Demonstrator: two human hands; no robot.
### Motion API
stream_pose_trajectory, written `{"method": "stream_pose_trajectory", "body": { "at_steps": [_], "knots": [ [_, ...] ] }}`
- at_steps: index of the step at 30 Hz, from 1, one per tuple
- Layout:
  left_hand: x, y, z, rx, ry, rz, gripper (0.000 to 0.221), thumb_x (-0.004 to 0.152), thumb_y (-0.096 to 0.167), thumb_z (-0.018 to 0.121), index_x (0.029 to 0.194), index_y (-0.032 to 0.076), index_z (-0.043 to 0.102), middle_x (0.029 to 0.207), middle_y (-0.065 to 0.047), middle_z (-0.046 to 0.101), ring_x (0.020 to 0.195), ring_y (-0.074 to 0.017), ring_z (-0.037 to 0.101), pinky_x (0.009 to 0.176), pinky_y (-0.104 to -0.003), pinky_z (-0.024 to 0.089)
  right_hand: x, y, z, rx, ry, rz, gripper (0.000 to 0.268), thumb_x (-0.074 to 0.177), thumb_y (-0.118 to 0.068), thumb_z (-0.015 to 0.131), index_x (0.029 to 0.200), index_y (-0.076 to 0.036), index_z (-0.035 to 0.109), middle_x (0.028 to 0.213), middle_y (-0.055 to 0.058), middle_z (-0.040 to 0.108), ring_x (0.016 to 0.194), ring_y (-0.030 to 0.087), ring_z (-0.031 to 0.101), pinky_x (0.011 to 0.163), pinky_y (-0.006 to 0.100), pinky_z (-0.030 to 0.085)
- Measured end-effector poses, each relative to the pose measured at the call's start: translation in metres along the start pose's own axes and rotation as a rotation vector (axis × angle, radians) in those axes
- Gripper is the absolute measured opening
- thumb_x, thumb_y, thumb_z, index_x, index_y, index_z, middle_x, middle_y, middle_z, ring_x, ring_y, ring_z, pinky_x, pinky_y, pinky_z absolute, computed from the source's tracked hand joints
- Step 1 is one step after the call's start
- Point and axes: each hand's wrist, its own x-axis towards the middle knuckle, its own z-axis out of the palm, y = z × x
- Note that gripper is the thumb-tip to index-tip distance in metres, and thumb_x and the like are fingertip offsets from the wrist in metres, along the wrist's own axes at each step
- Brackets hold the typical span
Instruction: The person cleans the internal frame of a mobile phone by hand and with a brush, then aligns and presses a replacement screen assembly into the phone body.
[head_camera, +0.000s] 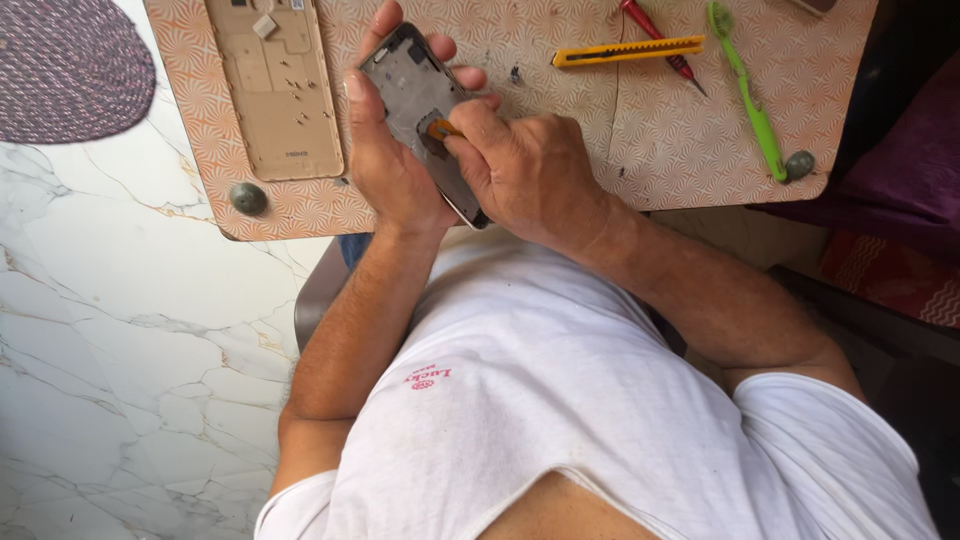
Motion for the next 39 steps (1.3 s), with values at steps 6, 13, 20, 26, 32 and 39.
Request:
{"method": "stream_pose_trajectory", "body": {
  "at_steps": [6,13,20,26,32,39],
  "knots": [
    [0.0003,0.0002,-0.0001,0.004,-0.019,-0.017,0.063,0.114,0.051,0.031,0.161,0.009,0.035,0.123,-0.019,0.058,0.105,-0.0258,0.067,0.086,-0.045,0.066,-0.0004,0.0017,-0.0006,0.027,-0.028,-0.046,0.017,0.103,-0.015,0.072,0.11,-0.006,0.058,0.066,0.008,0.063,0.057,0.027,0.066,0.051,0.041,0.05],
    [-0.0004,0.0018,-0.0014,-0.047,-0.035,-0.042,0.061,0.116,0.052,0.03,0.156,0.007,0.035,0.123,-0.019,0.058,0.104,-0.0255,0.067,0.085,-0.043,0.065,0.0024,0.0048,-0.0046,0.068,-0.067,-0.084,0.016,0.103,-0.012,0.07,0.111,-0.004,0.058,0.067,0.008,0.063,0.058,0.027,0.067,0.051,0.04,0.051],
    [-0.0008,0.0036,-0.0053,-0.018,-0.042,-0.069,0.062,0.115,0.052,0.027,0.157,0.006,0.034,0.125,-0.02,0.058,0.106,-0.0254,0.067,0.088,-0.044,0.065,0.0012,0.0078,-0.0013,0.118,-0.097,-0.039,0.014,0.103,-0.01,0.07,0.109,-0.004,0.059,0.064,0.008,0.062,0.056,0.026,0.066,0.049,0.039,0.05],
    [-0.001,0.0031,-0.0062,-0.003,-0.041,-0.077,0.062,0.116,0.052,0.025,0.157,0.007,0.035,0.125,-0.02,0.059,0.106,-0.0261,0.068,0.089,-0.044,0.065,0.0005,0.008,-0.0008,0.164,-0.111,-0.019,0.014,0.103,-0.009,0.069,0.109,-0.003,0.058,0.063,0.009,0.061,0.055,0.025,0.066,0.048,0.038,0.05],
    [-0.0027,0.0028,-0.0069,0.008,-0.021,-0.087,0.062,0.116,0.052,0.025,0.157,0.007,0.035,0.127,-0.021,0.06,0.107,-0.0262,0.069,0.09,-0.044,0.065,-0.0001,0.0067,-0.0015,0.163,-0.104,-0.038,0.012,0.104,-0.008,0.068,0.109,-0.004,0.057,0.066,0.009,0.061,0.059,0.027,0.066,0.052,0.039,0.051],
    [-0.0022,0.0021,-0.0086,0.035,-0.004,-0.087,0.061,0.116,0.053,0.028,0.154,0.007,0.038,0.128,-0.022,0.062,0.107,-0.0271,0.07,0.089,-0.044,0.065,-0.0028,0.0089,0.0039,0.136,-0.09,-0.056,0.012,0.105,-0.008,0.068,0.11,-0.003,0.057,0.064,0.007,0.06,0.056,0.023,0.065,0.049,0.036,0.051]
  ]
}}
